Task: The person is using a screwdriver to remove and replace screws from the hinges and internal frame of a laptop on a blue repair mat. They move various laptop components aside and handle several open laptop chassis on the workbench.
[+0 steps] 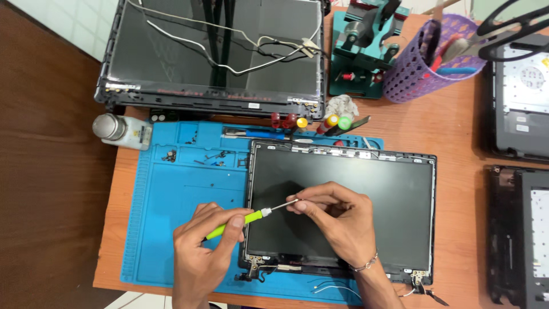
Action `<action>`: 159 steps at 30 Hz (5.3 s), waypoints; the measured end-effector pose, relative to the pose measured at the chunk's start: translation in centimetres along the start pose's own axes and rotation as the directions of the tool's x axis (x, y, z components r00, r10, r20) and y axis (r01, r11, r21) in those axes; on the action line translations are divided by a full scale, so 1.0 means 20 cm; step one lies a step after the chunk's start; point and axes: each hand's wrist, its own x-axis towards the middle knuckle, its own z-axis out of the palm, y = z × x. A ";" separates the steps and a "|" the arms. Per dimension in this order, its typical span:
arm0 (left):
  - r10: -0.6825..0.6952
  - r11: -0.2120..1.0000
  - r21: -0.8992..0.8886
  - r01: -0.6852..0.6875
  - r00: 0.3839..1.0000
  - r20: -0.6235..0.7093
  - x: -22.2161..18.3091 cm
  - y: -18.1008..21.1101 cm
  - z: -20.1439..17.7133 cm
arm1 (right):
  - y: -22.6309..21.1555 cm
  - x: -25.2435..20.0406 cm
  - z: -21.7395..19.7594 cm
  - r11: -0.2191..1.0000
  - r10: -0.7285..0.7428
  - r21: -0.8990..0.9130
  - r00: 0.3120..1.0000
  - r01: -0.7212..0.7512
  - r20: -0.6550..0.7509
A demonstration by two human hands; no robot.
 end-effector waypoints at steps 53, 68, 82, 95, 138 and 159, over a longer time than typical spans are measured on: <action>0.454 0.579 0.246 -0.778 0.558 0.695 0.67 0.61 1.14 | 0.03 0.14 -1.11 0.918 0.064 -0.339 0.919 -0.207 -0.388; 0.413 0.516 0.247 -0.820 0.491 0.767 0.68 0.61 1.23 | 0.06 0.15 -1.13 0.947 0.081 -0.259 0.923 -0.189 -0.376; 0.273 0.360 0.278 -0.891 0.386 0.881 0.63 0.77 1.41 | 0.17 0.15 -1.18 0.919 -0.032 -0.375 0.927 -0.119 -0.374; 0.262 0.245 0.338 -0.909 0.398 0.879 0.57 0.79 1.47 | 0.15 0.15 -1.19 0.896 -0.022 -0.418 0.927 -0.148 -0.375; 0.313 0.360 0.237 -0.902 0.356 0.880 0.62 0.77 1.48 | 0.13 0.14 -1.21 0.929 0.076 -0.327 0.955 -0.172 -0.286; 0.416 0.609 0.389 -0.691 0.696 0.585 0.41 0.62 0.74 | -0.04 0.03 -1.03 0.826 -0.238 -0.563 0.895 -0.017 -0.377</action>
